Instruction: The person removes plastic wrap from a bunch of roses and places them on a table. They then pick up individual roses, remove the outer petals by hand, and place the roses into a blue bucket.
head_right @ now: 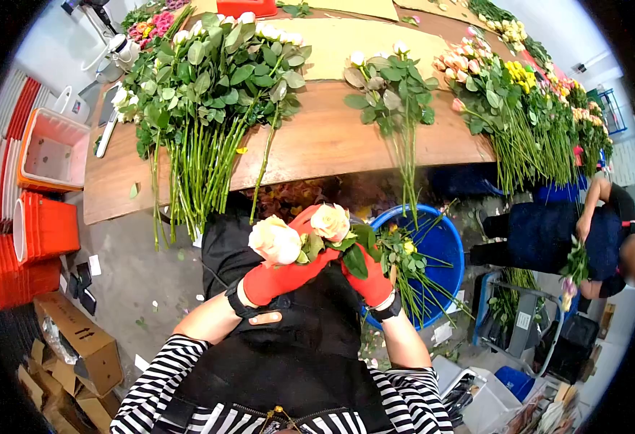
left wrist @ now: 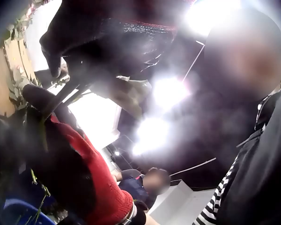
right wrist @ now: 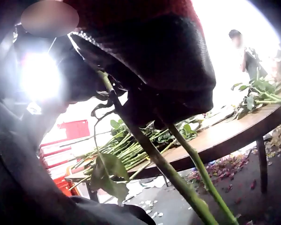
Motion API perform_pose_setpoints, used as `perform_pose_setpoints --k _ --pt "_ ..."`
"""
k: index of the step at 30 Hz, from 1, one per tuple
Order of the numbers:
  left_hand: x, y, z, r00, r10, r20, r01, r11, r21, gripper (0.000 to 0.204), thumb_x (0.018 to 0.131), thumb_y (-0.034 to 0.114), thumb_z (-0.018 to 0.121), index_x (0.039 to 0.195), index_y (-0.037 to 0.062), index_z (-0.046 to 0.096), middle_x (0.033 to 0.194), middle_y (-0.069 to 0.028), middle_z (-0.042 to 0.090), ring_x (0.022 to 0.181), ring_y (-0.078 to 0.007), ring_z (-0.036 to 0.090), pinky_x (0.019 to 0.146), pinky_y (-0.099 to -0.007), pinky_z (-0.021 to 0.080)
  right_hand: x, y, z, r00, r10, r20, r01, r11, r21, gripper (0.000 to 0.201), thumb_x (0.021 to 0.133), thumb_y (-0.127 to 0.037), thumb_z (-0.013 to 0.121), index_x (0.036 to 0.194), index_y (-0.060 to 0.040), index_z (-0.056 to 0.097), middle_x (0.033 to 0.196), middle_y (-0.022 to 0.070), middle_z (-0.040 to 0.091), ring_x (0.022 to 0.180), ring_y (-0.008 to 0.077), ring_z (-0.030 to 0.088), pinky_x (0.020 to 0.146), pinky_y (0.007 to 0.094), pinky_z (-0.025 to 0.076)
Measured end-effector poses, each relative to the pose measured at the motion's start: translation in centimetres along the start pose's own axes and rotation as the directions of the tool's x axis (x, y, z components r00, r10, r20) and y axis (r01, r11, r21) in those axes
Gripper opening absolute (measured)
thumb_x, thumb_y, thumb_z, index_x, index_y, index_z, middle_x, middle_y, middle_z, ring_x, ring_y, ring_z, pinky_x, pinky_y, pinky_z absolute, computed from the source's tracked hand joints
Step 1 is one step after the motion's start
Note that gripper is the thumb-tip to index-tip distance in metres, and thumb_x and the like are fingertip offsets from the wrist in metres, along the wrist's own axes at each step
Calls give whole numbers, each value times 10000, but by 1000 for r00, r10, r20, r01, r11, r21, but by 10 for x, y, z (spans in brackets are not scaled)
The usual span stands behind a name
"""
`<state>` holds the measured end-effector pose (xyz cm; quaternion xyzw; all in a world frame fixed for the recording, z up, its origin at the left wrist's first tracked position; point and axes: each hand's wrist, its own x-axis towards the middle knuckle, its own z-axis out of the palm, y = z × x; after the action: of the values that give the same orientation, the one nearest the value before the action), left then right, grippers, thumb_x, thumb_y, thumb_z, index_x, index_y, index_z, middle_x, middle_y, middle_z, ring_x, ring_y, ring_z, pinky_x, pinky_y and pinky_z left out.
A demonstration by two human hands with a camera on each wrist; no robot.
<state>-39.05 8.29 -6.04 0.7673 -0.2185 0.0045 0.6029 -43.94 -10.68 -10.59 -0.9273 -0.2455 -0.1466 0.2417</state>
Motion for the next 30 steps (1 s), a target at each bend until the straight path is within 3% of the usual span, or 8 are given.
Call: perform_pose_setpoints --k 10,12,16,19,21,26,29,30 --pt "-3 4 3 975 23 -222 -71 974 -213 459 765 124 766 1182 44 594 1213 -119 564 1103 -275 553 928 -376 454 19 -7 -1 981 186 64 -196 946 259 193 809 -11 649 999 10 621 932 120 650 898 317 609 765 412 481" --pt "-7 -5 4 947 219 -235 -192 973 131 444 789 124 750 1190 20 590 1210 -107 579 1099 -243 558 921 -364 456 21 -7 2 995 77 -64 -65 984 167 184 825 -33 656 1000 13 622 948 134 643 894 311 609 768 405 481" --pt "-13 -19 0 982 -154 -110 123 961 -249 374 852 127 696 1190 1 594 1163 -73 615 1066 -185 570 908 -339 461 32 -22 -7 978 207 7 -203 950 239 380 802 -72 702 1151 13 575 1056 139 630 965 306 606 840 392 475" --pt "0 -3 -23 813 -561 155 485 506 -713 349 894 123 648 1217 11 581 1104 -49 640 1040 -157 577 902 -325 464 30 -21 -11 896 328 300 -443 706 552 570 738 -69 763 1247 17 520 1145 120 619 1071 250 584 914 370 456" --pt "-2 -14 -26 919 -395 -3 322 753 -574 349 925 114 579 1254 5 540 1161 -82 613 1074 -196 575 934 -329 448 18 -21 -1 739 473 481 -672 455 584 754 668 -32 804 1333 7 451 1213 103 596 1138 195 548 964 335 430" --pt "0 -19 -32 929 -370 -4 303 768 -565 411 880 74 603 1275 2 518 1232 -147 578 1124 -271 563 975 -347 421 12 -38 5 855 443 268 -483 495 722 676 696 -19 782 1310 0 498 1096 85 633 991 167 586 871 304 458" --pt "-2 -13 -39 998 -50 -28 44 979 -201 441 868 116 628 1281 7 518 1245 -153 572 1144 -277 557 983 -344 414 8 -41 2 869 438 232 -463 553 693 514 773 -53 716 1256 10 553 991 79 651 864 145 589 789 298 470" --pt "3 -8 -38 913 -401 79 330 608 -722 532 814 167 692 1293 19 515 1265 -170 560 1168 -301 548 990 -347 408 8 -44 0 848 458 268 -495 503 709 495 789 -63 702 1256 11 552 993 81 650 864 144 589 790 298 470"
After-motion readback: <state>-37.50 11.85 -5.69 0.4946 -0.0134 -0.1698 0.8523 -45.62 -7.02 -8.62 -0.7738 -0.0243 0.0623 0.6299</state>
